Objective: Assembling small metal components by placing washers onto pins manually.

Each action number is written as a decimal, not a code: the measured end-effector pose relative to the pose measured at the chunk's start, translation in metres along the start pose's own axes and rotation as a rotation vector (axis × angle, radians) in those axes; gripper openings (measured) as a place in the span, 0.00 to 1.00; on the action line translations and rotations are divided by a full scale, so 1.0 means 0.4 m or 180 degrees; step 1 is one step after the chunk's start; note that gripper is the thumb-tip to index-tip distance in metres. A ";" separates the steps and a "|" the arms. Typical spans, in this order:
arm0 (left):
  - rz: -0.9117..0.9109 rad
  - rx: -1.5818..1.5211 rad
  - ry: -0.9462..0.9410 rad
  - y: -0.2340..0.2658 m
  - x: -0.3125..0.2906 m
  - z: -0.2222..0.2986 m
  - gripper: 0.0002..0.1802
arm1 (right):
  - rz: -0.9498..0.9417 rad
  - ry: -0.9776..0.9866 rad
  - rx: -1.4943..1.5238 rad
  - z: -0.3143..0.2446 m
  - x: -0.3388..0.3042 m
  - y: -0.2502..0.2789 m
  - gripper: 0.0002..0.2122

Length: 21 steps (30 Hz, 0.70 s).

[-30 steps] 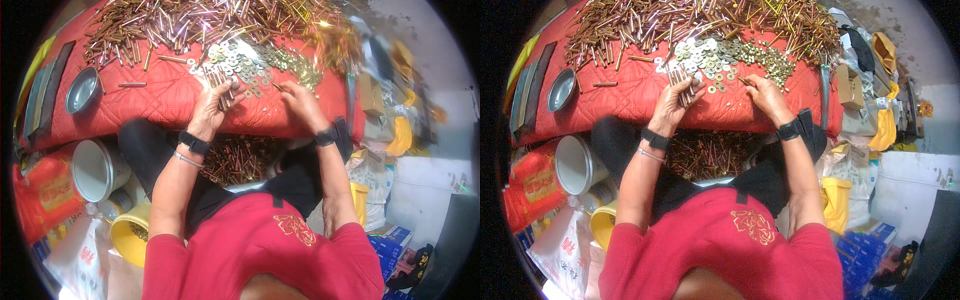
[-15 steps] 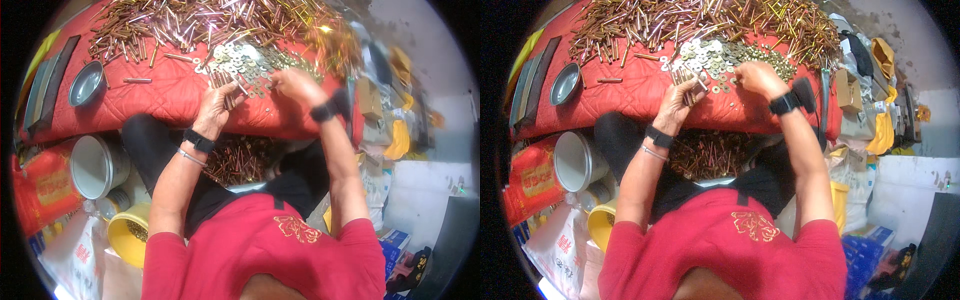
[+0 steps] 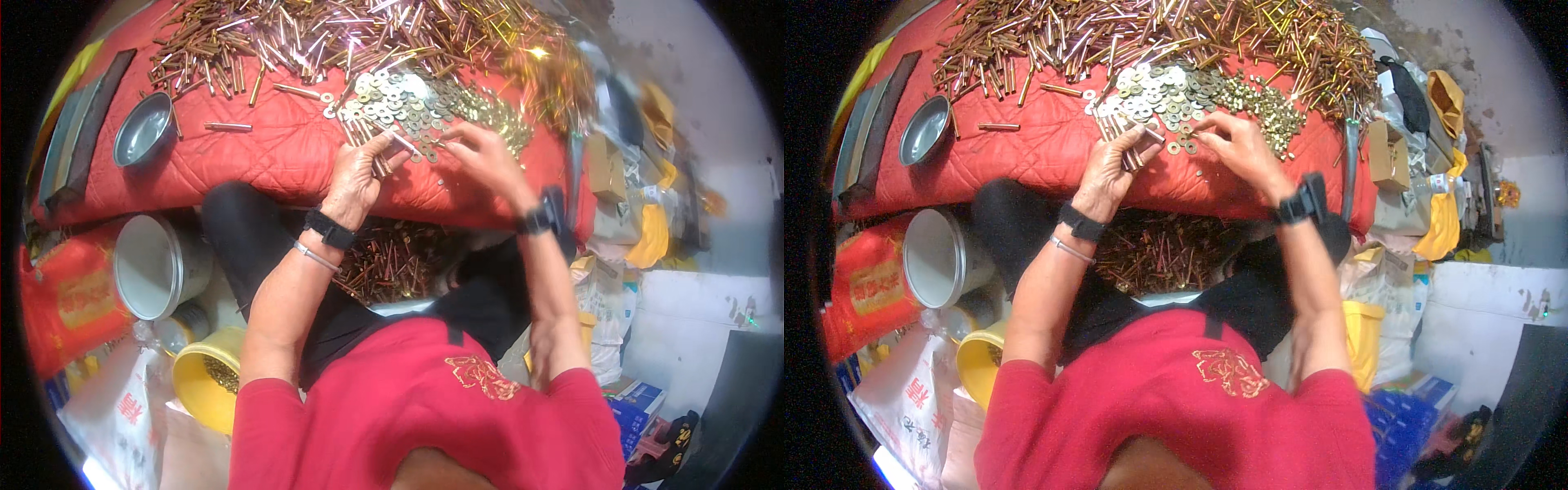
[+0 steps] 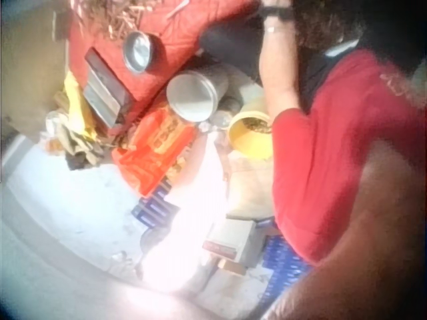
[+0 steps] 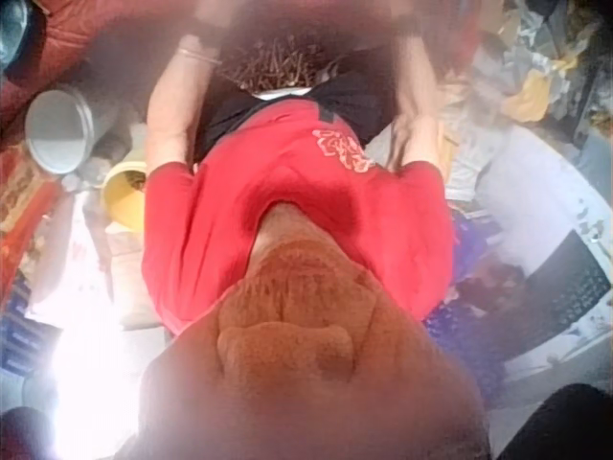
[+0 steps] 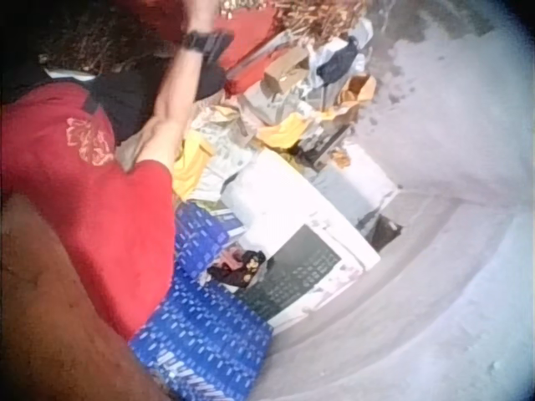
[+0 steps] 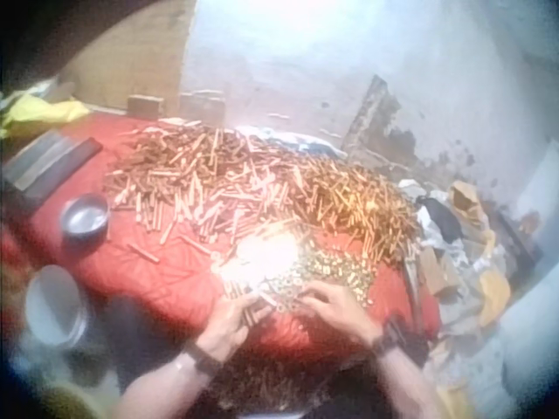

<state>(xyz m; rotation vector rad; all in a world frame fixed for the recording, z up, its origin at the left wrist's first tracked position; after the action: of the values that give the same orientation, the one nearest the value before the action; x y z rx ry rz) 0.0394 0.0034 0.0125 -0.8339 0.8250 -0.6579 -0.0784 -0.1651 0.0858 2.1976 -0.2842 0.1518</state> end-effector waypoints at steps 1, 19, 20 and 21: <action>0.0024 -0.0053 -0.0057 0.003 0.002 -0.002 0.10 | 0.0476 0.0049 0.0352 -0.033 -0.018 -0.015 0.10; -0.0218 0.0375 0.0142 -0.004 0.005 -0.070 0.15 | 0.2313 0.0251 0.0046 -0.101 0.067 -0.191 0.12; -0.0119 0.0327 0.0226 0.002 0.004 -0.062 0.15 | 0.2102 0.0009 0.0725 -0.089 0.072 -0.189 0.12; 0.0001 0.0265 0.0302 0.002 -0.003 -0.053 0.16 | 0.1849 -0.0231 0.1410 -0.074 0.075 -0.193 0.13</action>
<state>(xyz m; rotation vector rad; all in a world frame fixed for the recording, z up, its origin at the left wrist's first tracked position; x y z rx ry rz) 0.0213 -0.0030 0.0035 -0.7318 0.8773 -0.7311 -0.0296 -0.1012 0.0501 2.4952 -1.0089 0.4936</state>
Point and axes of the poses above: each hand's wrist, its own x-axis towards the middle knuckle, its own y-axis out of the back of the hand, z = x × y, the point moved 1 cm from there along x, towards the middle knuckle, and after that the axes turned 8 degrees about y, right-handed, at the moved point
